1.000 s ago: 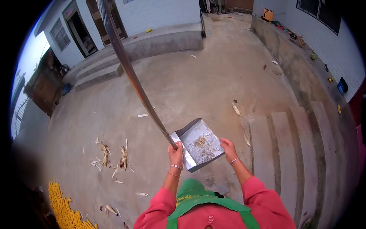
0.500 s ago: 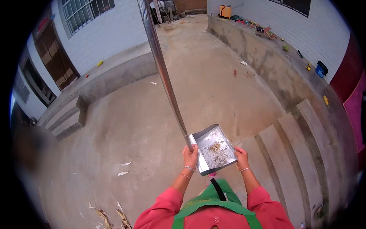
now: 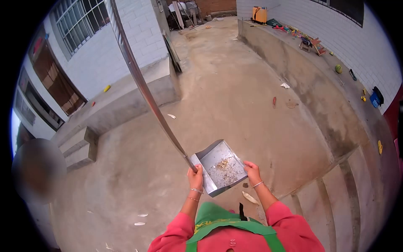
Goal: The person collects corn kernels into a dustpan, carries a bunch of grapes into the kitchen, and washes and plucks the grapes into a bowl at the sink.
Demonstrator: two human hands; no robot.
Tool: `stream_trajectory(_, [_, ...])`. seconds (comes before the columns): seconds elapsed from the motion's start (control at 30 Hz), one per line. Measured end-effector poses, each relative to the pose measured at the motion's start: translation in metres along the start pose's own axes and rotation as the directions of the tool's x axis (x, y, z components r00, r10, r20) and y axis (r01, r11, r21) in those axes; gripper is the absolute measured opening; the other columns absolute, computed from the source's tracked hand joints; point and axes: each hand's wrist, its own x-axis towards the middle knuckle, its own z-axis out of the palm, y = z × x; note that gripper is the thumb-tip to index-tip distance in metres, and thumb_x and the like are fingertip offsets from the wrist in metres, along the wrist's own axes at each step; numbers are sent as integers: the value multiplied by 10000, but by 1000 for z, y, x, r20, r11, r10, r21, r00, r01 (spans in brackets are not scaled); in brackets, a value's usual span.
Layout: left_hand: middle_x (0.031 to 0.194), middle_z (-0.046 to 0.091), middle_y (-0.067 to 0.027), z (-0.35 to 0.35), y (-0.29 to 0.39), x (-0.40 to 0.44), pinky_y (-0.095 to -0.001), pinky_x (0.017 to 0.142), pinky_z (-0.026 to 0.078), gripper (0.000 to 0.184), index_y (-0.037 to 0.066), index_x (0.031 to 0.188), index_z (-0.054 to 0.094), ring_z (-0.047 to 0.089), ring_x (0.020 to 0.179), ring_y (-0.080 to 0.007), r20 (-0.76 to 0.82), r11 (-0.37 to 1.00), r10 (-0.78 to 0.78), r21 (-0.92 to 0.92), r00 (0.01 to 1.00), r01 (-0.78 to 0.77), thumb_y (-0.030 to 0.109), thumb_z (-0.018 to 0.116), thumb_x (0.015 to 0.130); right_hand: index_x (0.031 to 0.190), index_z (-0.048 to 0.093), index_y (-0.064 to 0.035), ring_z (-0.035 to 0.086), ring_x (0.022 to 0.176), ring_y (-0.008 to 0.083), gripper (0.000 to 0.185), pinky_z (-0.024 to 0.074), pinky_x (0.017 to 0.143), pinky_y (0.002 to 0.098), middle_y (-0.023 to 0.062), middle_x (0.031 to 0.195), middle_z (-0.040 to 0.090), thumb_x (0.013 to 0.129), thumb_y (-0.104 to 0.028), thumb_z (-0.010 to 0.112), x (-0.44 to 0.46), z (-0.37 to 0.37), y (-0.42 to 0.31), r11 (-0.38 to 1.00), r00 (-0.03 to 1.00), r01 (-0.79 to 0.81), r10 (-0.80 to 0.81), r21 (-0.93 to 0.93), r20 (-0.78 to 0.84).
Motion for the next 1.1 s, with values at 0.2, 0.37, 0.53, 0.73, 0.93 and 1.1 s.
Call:
stream_trajectory(0.2, [742, 522, 6, 91, -7, 186, -250, 542, 390, 157, 11, 818, 602, 454, 630, -68, -46, 997, -65, -42, 997, 63, 167, 614, 833, 1095, 573, 59, 568, 887, 159, 345, 446, 786, 259, 110, 1000, 613, 758, 0, 531, 205, 54, -52, 999, 999, 1, 1, -45, 46])
stream_trajectory(0.37, [719, 542, -64, 224, 26, 360, -309, 612, 427, 202, -6, 780, 612, 509, 642, -152, 15, 993, -44, 113, 999, 42, 193, 622, 814, 1089, 576, 60, 575, 872, 158, 337, 455, 769, 262, 107, 982, 621, 762, -6, 527, 388, 64, -120, 997, 999, 6, -10, -76, -44])
stream_trajectory(0.53, [720, 541, -112, 363, 60, 497, -378, 783, 390, 272, -10, 792, 611, 514, 765, -267, 192, 973, 31, 217, 981, -73, 260, 596, 819, 1082, 548, 96, 585, 852, 164, 337, 474, 744, 254, 130, 980, 610, 754, 35, 503, 520, 53, -213, 994, 986, 23, -4, 109, -168])
stream_trajectory(0.73, [697, 546, -103, 523, 55, 661, -358, 681, 422, 208, -6, 781, 612, 528, 709, -243, 273, 977, 75, 175, 959, -126, 201, 615, 807, 1103, 531, 106, 586, 854, 169, 348, 473, 757, 252, 135, 990, 605, 761, 57, 497, 718, 35, -248, 980, 961, 70, -17, 184, -276])
stream_trajectory(0.93, [729, 529, -48, 644, 80, 852, -280, 573, 417, 205, -20, 804, 590, 491, 648, -113, 244, 993, -71, 108, 967, 46, 183, 613, 828, 1115, 538, 96, 586, 867, 161, 354, 464, 754, 247, 130, 994, 614, 772, 14, 508, 947, 70, -340, 992, 980, -5, 30, 127, -196])
stream_trajectory(1.1, [757, 512, -10, 709, 135, 992, -247, 564, 396, 206, -10, 818, 591, 451, 649, -76, 82, 998, -35, 53, 996, 31, 194, 604, 848, 1109, 559, 70, 571, 914, 169, 347, 449, 800, 264, 120, 1024, 609, 772, 7, 505, 1128, 127, -411, 998, 998, -21, 24, 66, -55])
